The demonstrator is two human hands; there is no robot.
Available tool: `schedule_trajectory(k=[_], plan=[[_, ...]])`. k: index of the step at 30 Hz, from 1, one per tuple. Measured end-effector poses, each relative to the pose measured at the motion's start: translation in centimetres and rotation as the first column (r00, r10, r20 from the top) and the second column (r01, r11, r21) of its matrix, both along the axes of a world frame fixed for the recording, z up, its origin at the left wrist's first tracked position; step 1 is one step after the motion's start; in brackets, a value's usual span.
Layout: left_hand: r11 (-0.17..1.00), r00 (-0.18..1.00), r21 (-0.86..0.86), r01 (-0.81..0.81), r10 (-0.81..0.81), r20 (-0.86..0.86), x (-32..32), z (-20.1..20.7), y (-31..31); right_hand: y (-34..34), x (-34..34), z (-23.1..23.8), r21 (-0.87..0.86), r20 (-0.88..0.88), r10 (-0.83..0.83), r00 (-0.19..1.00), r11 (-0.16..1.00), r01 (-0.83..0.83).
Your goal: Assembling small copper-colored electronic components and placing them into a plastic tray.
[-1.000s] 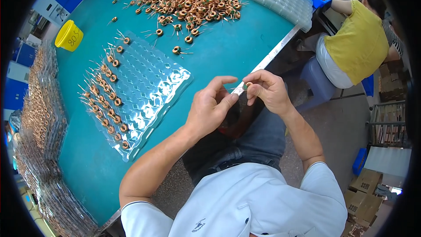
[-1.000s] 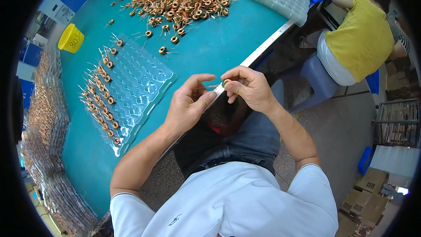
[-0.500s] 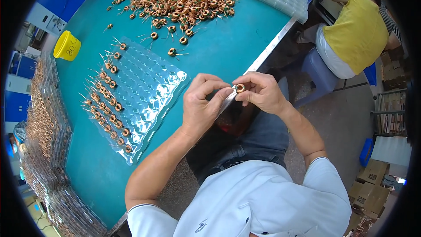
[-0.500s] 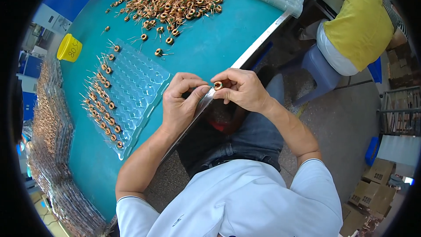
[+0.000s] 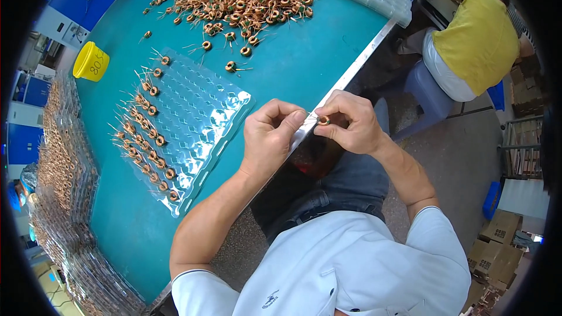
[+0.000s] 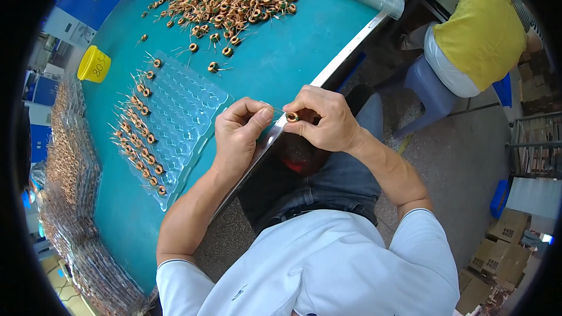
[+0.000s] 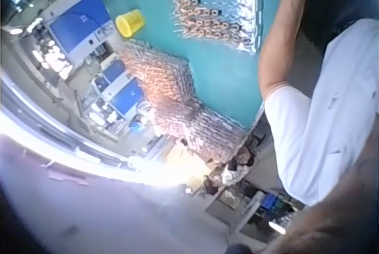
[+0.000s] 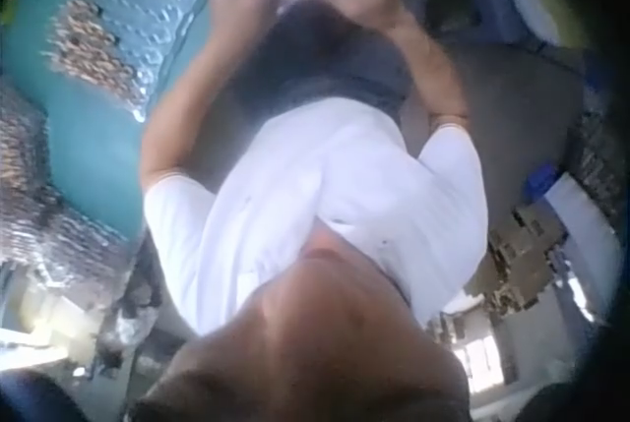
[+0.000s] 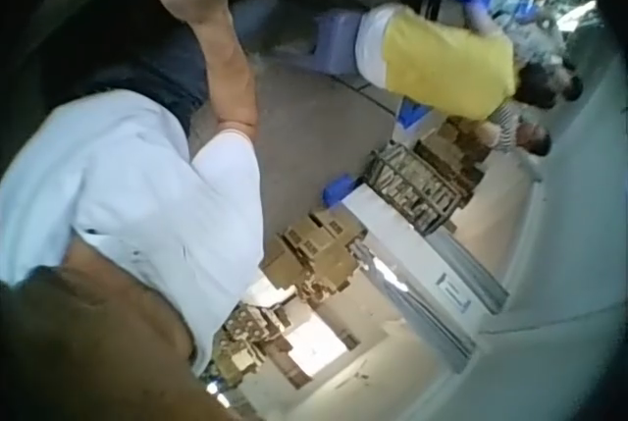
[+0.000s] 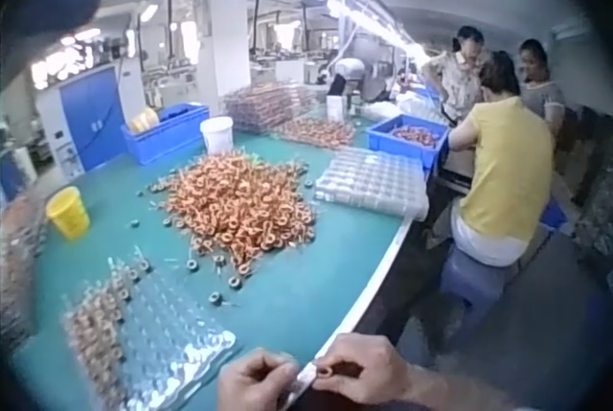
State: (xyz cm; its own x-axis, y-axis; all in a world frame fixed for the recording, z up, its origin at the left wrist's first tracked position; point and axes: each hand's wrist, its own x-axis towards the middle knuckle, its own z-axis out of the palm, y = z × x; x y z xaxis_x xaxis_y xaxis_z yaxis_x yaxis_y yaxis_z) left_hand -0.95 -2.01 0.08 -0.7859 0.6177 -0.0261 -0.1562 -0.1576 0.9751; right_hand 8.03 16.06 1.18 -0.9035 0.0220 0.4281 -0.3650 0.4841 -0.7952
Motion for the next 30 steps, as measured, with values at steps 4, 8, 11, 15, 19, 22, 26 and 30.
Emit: schedule_trajectory(k=[4,8,11,15,19,22,26,30], plan=[[1.0,0.999,-0.013,0.021,-0.021,-0.026,-0.1,0.1,-0.1,-0.4,0.2,-0.1,-0.011,-0.023,-0.073,0.997,0.997,0.072],[0.997,0.998,0.055,-0.055,0.053,0.042,0.1,0.5,0.1,-0.9,0.2,-1.9,-0.238,-0.13,-0.269,0.954,0.943,0.234],[0.99,0.992,-0.103,0.096,-0.086,0.097,1.3,1.4,0.3,-1.4,-0.3,-2.7,-0.25,-0.204,-0.353,0.913,0.921,0.3],[0.994,0.98,-0.071,0.082,-0.093,-0.174,1.8,0.0,0.7,-3.5,-0.2,-3.0,-0.119,-0.331,-0.367,0.869,0.93,0.348],[0.996,0.977,-0.027,0.088,-0.092,-0.193,1.8,-0.1,0.5,-3.9,0.3,-3.4,-0.032,-0.405,-0.349,0.845,0.929,0.369],[0.994,0.983,-0.002,0.11,-0.109,-0.149,1.8,0.2,0.4,-4.3,0.5,-3.5,-0.043,-0.42,-0.365,0.831,0.923,0.384],[0.995,0.98,0.009,0.1,-0.097,-0.172,1.7,0.0,0.1,-4.9,0.3,-3.9,-0.076,-0.386,-0.384,0.839,0.919,0.386],[0.991,0.996,0.104,0.088,-0.086,-0.022,1.4,-0.2,0.0,-3.5,1.2,-2.2,-0.145,-0.176,-0.276,0.945,0.957,0.252]])
